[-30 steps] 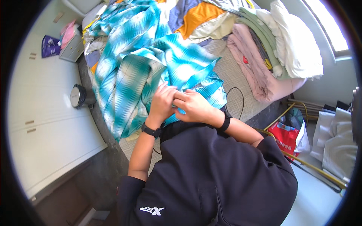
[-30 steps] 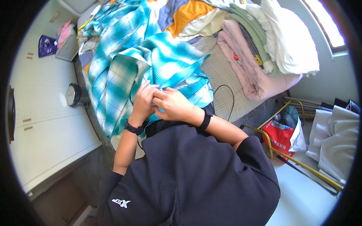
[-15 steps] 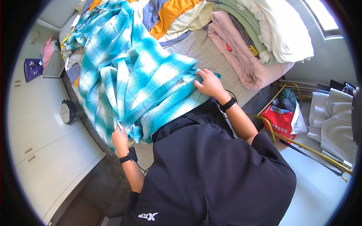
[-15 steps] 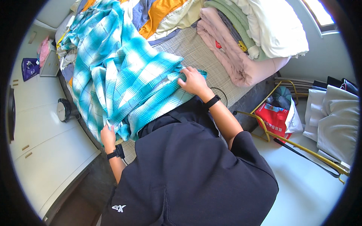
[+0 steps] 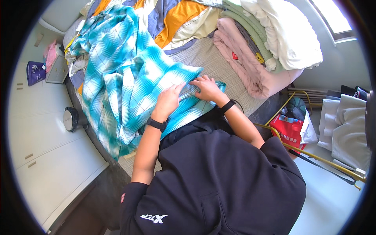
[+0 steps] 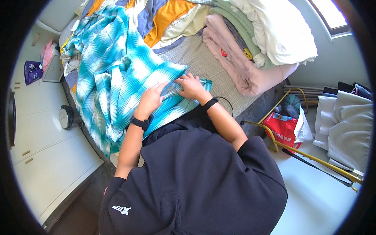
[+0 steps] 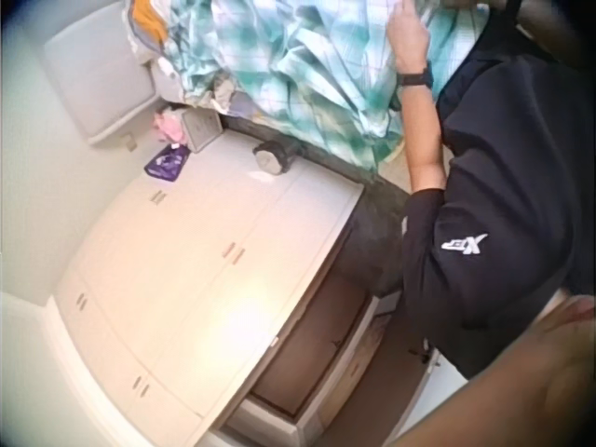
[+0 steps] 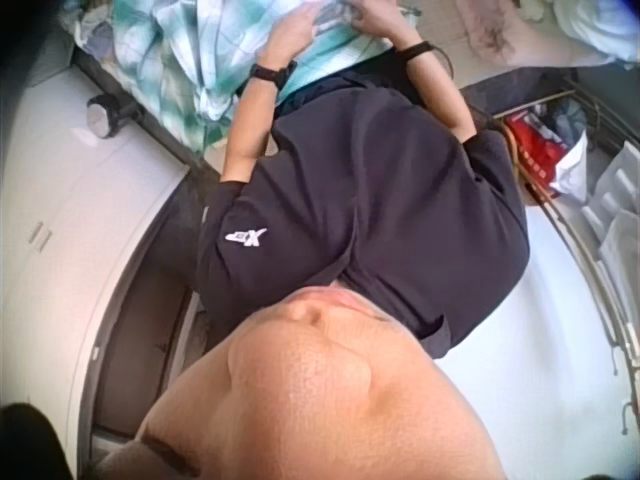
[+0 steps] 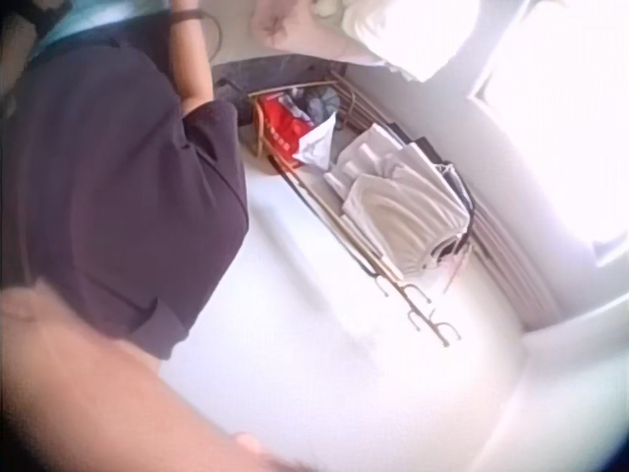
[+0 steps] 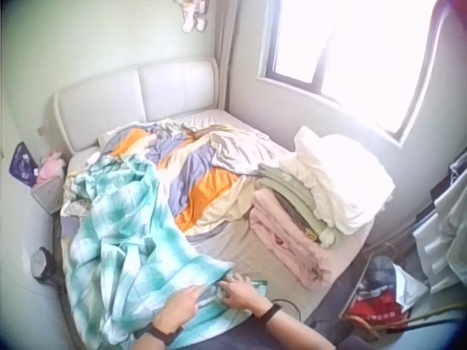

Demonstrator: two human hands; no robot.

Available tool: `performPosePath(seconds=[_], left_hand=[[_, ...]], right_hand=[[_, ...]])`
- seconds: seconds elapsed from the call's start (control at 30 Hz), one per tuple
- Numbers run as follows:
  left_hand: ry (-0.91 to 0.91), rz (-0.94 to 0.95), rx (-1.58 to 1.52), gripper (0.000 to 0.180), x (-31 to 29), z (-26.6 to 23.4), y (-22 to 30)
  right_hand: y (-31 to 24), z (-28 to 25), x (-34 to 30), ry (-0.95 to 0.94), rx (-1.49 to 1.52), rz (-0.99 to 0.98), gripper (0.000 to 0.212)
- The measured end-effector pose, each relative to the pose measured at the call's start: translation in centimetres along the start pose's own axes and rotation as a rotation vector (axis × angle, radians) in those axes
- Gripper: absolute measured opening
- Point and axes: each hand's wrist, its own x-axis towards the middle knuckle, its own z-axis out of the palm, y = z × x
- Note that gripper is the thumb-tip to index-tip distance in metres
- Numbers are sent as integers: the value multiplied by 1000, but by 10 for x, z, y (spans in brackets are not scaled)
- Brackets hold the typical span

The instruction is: The person folds a white comforter and places it on a stack of linens, then shakes out a green and white plaid duvet cover to spread it over the bed.

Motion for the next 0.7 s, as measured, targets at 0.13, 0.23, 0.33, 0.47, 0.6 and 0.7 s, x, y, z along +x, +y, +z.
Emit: performPosePath(seconds=[0.13, 0.23, 0.33, 0.47, 0.6, 0.7], left_hand=[[-108, -152, -181, 39, -14, 16, -10], [-86, -281, -291, 39, -45, 4, -15], [-63, -361, -278, 34, -80, -2, -33], [-12, -515, -362, 26, -104, -3, -41], [-10, -510, -307, 16, -94, -7, -30], [126, -248, -96, 9, -80, -10, -20]], right_hand=[[15, 11, 7, -86, 268, 142, 35], [18, 10, 4, -11, 339, 107, 26], [17, -1, -4, 36, 413, 81, 19], [10, -23, -8, 163, 483, -52, 13], [13, -54, -15, 227, 982, -88, 11], [9, -91, -26, 213, 1205, -144, 13]])
